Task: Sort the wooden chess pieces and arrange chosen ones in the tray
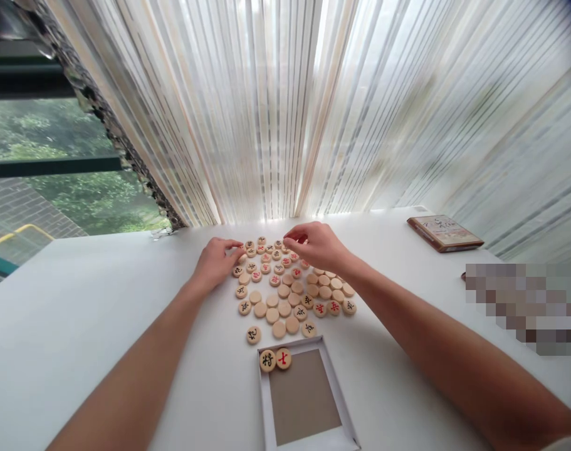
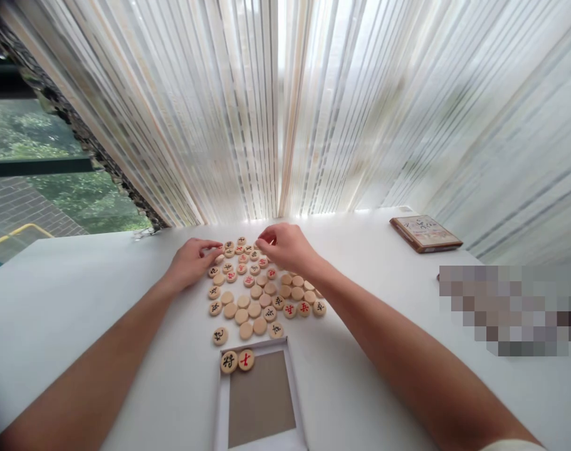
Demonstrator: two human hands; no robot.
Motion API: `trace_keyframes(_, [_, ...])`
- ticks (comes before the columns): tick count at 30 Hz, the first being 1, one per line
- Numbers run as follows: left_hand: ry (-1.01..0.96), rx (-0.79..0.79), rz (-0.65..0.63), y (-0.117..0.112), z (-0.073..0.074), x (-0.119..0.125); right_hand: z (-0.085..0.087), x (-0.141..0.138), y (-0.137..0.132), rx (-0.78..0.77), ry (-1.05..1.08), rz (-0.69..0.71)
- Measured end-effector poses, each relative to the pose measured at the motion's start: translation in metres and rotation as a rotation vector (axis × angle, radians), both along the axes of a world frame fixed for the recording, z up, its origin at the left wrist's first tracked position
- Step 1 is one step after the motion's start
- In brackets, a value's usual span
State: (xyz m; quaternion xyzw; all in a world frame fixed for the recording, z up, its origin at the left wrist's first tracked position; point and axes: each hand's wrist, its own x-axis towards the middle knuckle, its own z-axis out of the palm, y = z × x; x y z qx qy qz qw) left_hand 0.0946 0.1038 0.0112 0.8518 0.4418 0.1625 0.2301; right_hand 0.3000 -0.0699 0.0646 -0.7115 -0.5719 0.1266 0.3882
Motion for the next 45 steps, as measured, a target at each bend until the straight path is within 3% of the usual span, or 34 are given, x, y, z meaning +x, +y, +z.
trace_keyframes(6, [-0.163, -0.087, 0.002, 0.0, -0.007, -0.004, -0.004, -0.002, -0.005, 0.002, 0.05, 0.01])
trace_keyframes(10, [-0.387, -0.126, 0.004, -0.01, 0.005, -0.006, 0.001, -0.006, -0.013, 0.017, 0.113, 0.054])
trace_keyframes(13, [-0.565, -0.201, -0.046, -0.036, 0.024, -0.006, 0.005, -0.007, -0.029, 0.026, 0.198, 0.078])
trace_keyframes(16, [-0.65, -0.366, -0.171, -0.08, 0.039, -0.009, 0.002, -0.015, -0.055, 0.02, 0.329, 0.127])
trace_keyframes(22, [-0.652, -0.664, -0.314, -0.159, 0.045, -0.026, -0.022, -0.052, -0.103, 0.014, 0.635, 0.276])
trace_keyframes(31, [-0.766, -0.851, -0.264, -0.191, 0.034, -0.032, -0.032, -0.068, -0.121, 0.037, 0.928, 0.293])
trace_keyframes(34, [-0.831, -0.804, -0.265, -0.197, 0.031, -0.033, -0.032, -0.071, -0.127, 0.096, 0.987, 0.298])
trace_keyframes(40, [-0.848, -0.46, -0.318, -0.203, 0.026, -0.039, -0.038, -0.076, -0.133, 0.186, 0.871, 0.26])
trace_keyframes(45, [-0.861, -0.409, -0.354, -0.205, 0.023, -0.04, -0.042, -0.078, -0.135, 0.267, 0.749, 0.222])
